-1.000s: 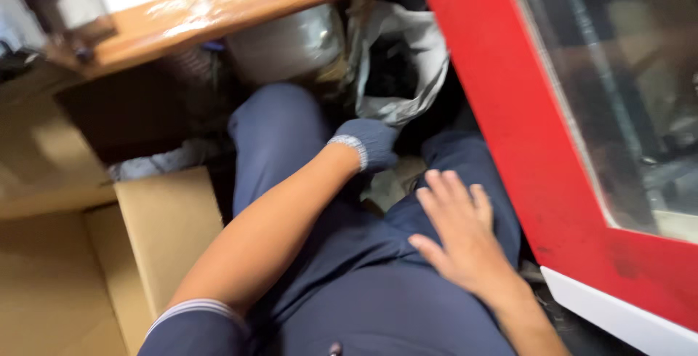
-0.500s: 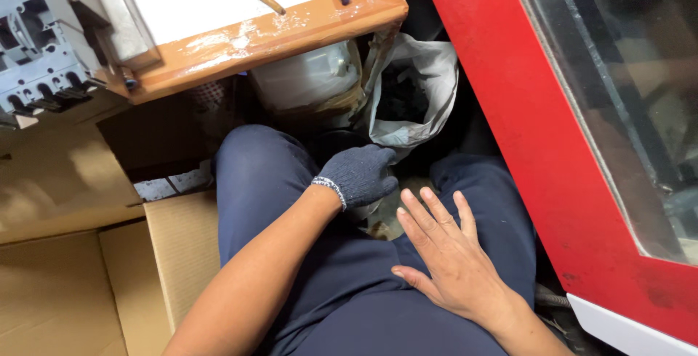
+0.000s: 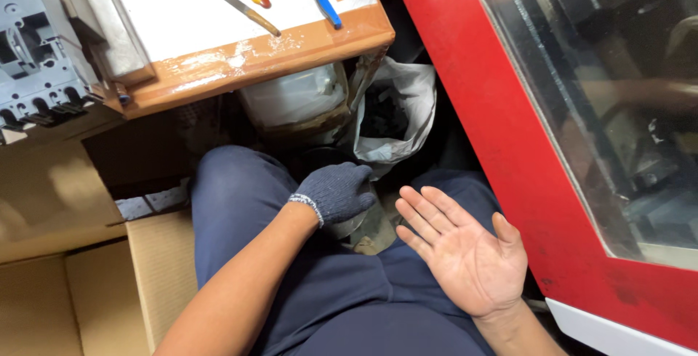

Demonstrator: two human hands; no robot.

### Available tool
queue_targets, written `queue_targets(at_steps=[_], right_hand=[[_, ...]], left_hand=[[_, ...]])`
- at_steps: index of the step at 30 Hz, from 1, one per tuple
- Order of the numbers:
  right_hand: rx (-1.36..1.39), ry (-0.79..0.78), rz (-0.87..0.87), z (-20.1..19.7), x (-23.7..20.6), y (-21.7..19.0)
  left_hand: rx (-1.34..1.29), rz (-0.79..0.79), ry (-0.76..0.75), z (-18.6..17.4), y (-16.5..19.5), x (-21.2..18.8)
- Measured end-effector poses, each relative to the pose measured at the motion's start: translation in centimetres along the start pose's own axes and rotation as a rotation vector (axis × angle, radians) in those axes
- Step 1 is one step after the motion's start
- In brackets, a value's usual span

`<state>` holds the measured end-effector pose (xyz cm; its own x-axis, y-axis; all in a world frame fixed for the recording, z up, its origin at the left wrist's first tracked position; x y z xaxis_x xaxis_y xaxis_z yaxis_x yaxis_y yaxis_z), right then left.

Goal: The person sits on the floor and processes gray molded plastic parts one by one. They use pliers to trim small protrusions, then use a metal file and a yellow utility knife to smooth and scrape surfaces. Finished parts are placed into a clear plastic bag and then into a cardboard box.

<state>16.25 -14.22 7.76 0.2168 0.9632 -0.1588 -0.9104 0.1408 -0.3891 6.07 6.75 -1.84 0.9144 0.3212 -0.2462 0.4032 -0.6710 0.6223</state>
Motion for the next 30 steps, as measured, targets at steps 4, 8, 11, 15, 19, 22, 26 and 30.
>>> queue_targets(at_steps=[4, 8, 11, 15, 19, 22, 26, 30], right_hand=[[0.085, 0.022, -0.02, 0.2, -0.5, 0.0], [0.087, 0.043, -0.045, 0.5, -1.1, -0.2], [0.13, 0.012, -0.053, 0.6, -1.8, -0.4], [0.118, 0.015, -0.107, 0.0, -3.6, -1.3], [-0.16, -0.174, -0.154, 0.4, -7.1, -2.7], [-0.461, -0.48, -0.146, 1.7, -11.3, -4.6], [-0.269, -0.411, -0.481, 1.0, -13.8, -6.7], [-0.336, -0.414, -0.489, 0.5, -13.0, -8.4]], left_hand=[[0.003, 0.013, 0.019, -0.5, 0.4, -0.6], [-0.02, 0.009, 0.027, -0.4, 0.8, -1.0], [0.001, 0.009, 0.034, -0.6, 0.9, -1.4], [0.018, 0.031, 0.026, -0.6, 1.1, -1.6], [0.003, 0.037, -0.005, 0.1, 1.6, -0.8], [-0.055, 0.163, 0.105, -0.1, 2.0, -0.8], [-0.031, 0.141, 0.036, -0.1, 2.0, -0.9], [-0.043, 0.13, 0.009, -0.4, 2.3, -0.7]])
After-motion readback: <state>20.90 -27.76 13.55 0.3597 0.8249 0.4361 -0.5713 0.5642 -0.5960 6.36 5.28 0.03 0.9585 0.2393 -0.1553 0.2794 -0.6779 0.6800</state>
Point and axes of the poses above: each hand's wrist, its own x-axis towards the middle knuckle, its own z-axis out of the palm, y = z × x, the point moved 2 cm from there along x, towards the middle knuckle, and after that the axes turned 1 degree about y, right-handed, at the moved point
